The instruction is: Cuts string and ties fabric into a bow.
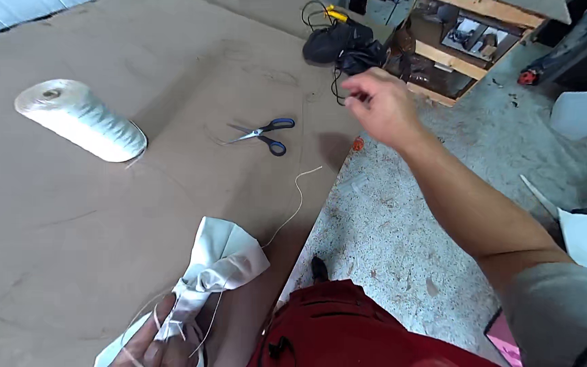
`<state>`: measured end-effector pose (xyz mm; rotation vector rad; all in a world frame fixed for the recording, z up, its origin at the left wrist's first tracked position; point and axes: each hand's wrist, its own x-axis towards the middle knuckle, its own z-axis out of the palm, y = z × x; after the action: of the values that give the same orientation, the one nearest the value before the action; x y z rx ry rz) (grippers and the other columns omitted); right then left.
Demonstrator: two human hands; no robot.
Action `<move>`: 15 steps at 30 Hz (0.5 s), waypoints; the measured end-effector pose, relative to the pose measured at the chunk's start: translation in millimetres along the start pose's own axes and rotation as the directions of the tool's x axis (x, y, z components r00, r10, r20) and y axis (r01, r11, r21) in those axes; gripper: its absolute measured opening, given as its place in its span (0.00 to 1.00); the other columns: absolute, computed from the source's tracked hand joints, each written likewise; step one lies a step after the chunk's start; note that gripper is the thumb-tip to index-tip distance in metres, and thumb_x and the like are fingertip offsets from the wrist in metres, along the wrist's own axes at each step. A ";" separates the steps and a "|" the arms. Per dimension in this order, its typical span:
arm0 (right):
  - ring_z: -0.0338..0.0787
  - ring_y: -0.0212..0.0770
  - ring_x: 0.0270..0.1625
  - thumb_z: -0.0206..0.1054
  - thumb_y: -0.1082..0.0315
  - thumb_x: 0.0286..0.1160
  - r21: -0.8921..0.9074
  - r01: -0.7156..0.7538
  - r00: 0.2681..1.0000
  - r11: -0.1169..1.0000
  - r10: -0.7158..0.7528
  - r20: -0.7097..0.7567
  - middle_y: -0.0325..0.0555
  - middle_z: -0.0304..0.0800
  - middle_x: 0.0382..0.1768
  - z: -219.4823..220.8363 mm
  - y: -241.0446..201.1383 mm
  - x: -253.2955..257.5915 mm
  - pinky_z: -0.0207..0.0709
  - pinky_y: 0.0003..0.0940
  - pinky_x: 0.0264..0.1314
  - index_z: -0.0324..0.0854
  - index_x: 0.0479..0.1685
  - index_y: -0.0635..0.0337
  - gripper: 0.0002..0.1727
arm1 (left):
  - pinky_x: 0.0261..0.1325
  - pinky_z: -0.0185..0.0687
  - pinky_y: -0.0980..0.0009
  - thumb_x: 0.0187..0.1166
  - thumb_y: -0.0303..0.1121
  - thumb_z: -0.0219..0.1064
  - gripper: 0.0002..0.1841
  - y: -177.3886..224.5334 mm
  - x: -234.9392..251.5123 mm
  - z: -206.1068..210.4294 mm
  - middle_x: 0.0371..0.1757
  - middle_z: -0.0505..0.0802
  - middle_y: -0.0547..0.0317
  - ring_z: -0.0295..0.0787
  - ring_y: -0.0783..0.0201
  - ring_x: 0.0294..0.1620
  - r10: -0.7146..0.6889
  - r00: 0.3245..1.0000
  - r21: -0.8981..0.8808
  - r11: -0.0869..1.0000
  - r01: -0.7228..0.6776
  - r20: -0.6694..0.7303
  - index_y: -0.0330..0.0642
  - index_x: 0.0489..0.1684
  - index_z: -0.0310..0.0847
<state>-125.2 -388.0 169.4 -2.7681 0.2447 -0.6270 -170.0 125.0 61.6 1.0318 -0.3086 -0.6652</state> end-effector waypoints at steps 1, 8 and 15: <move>0.91 0.37 0.56 0.64 0.62 0.82 0.103 0.076 0.997 0.992 -0.076 -0.004 0.43 0.91 0.56 12.9 -24.1 -12.9 0.86 0.38 0.63 0.89 0.62 0.51 0.16 | 0.31 0.83 0.72 0.89 0.38 0.57 0.23 -1.1 2.7 2.2 0.27 0.90 0.66 0.83 0.71 0.23 -0.034 0.999 0.036 0.999 0.033 0.026 0.57 0.83 0.73; 0.92 0.31 0.39 0.72 0.64 0.80 0.841 -0.042 0.837 0.539 -0.441 0.325 0.39 0.93 0.58 111.2 -195.4 -109.3 0.90 0.31 0.44 0.80 0.74 0.57 0.24 | 0.24 0.75 0.76 0.87 0.42 0.60 0.23 -7.2 8.4 12.2 0.21 0.84 0.61 0.76 0.73 0.17 -0.042 0.997 0.086 0.995 0.048 -0.061 0.48 0.78 0.80; 0.92 0.27 0.48 0.73 0.70 0.77 0.901 0.165 0.784 0.401 -0.607 0.126 0.37 0.95 0.46 136.5 -231.6 -127.9 0.88 0.25 0.52 0.94 0.47 0.57 0.06 | 0.26 0.77 0.76 0.87 0.42 0.61 0.15 -3.9 4.0 6.7 0.23 0.86 0.59 0.80 0.72 0.20 -0.073 0.997 -0.071 0.995 0.071 -0.028 0.41 0.45 0.89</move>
<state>-155.5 -107.3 74.8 -1.8225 -0.7119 -0.0863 -171.9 116.5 61.2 0.9886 -0.2208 -0.7195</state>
